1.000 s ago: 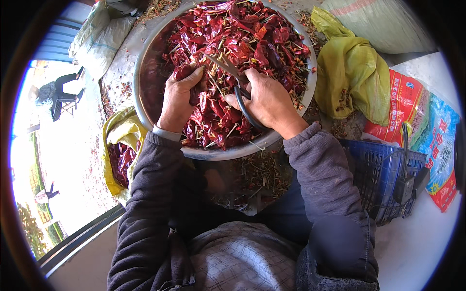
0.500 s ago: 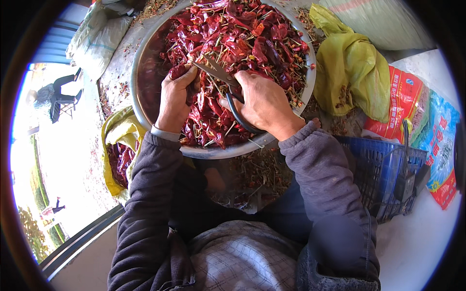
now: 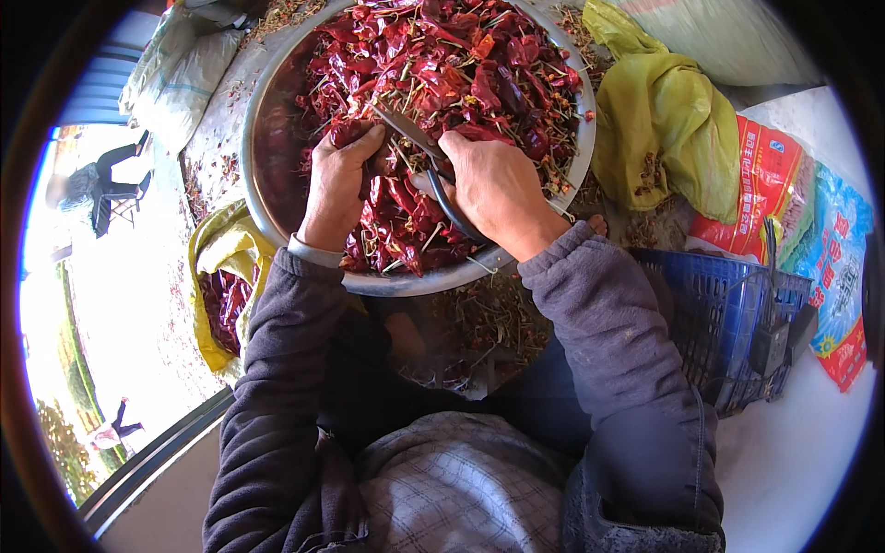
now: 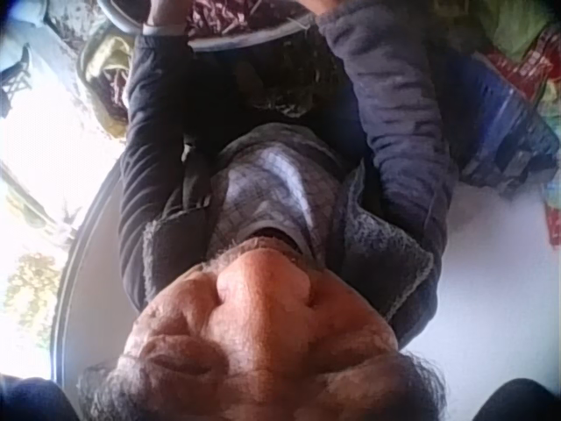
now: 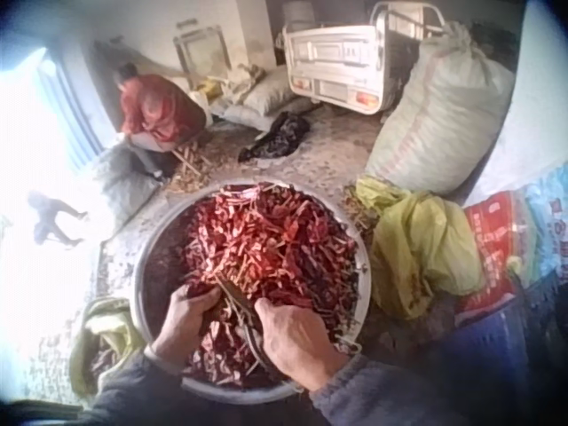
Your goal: The person sits on the floor and uses scissors to trim the stems off dried red chili peppers in a metal bowl. The trimmed peppers are placed into a yellow sack beside the bowl.
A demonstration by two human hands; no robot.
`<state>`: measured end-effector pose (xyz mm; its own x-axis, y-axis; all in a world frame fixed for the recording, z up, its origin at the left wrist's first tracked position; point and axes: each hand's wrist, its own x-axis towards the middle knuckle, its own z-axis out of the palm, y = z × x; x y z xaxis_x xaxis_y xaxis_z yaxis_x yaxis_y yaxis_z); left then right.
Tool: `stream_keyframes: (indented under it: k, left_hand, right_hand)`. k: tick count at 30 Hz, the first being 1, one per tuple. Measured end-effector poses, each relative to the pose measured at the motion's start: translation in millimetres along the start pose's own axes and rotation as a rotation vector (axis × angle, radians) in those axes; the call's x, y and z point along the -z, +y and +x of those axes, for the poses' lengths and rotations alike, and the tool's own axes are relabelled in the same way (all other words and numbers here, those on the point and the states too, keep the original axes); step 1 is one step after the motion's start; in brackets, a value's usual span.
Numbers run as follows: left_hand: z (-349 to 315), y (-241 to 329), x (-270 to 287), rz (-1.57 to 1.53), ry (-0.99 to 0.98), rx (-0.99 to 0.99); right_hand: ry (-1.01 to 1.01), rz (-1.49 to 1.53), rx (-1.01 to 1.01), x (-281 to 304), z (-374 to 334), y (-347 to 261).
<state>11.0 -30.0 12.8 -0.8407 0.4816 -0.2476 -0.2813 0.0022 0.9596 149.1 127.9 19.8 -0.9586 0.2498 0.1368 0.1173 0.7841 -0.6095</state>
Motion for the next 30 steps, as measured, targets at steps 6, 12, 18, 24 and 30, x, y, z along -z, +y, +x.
stream_keyframes:
  k: [6,12,18,24,30]
  left_hand:
    - [1,2,1,-0.017,-0.022,-0.032]
    - [4,-6,9,-0.095,-0.004,-0.003]
    - [9,-7,8,-0.107,0.017,-0.021]
    - [4,-5,2,-0.093,0.038,-0.006]
    - [5,-4,3,-0.026,-0.037,-0.026]
  right_hand:
    - [-0.085,0.33,-0.081,7,1,5]
    - [0.126,0.974,-0.357,41,13,19]
    - [-0.076,0.343,-0.187,31,1,13]
    - [0.021,-0.021,-0.017,4,-9,-1]
    - [-0.028,0.019,-0.012,3,-9,5]
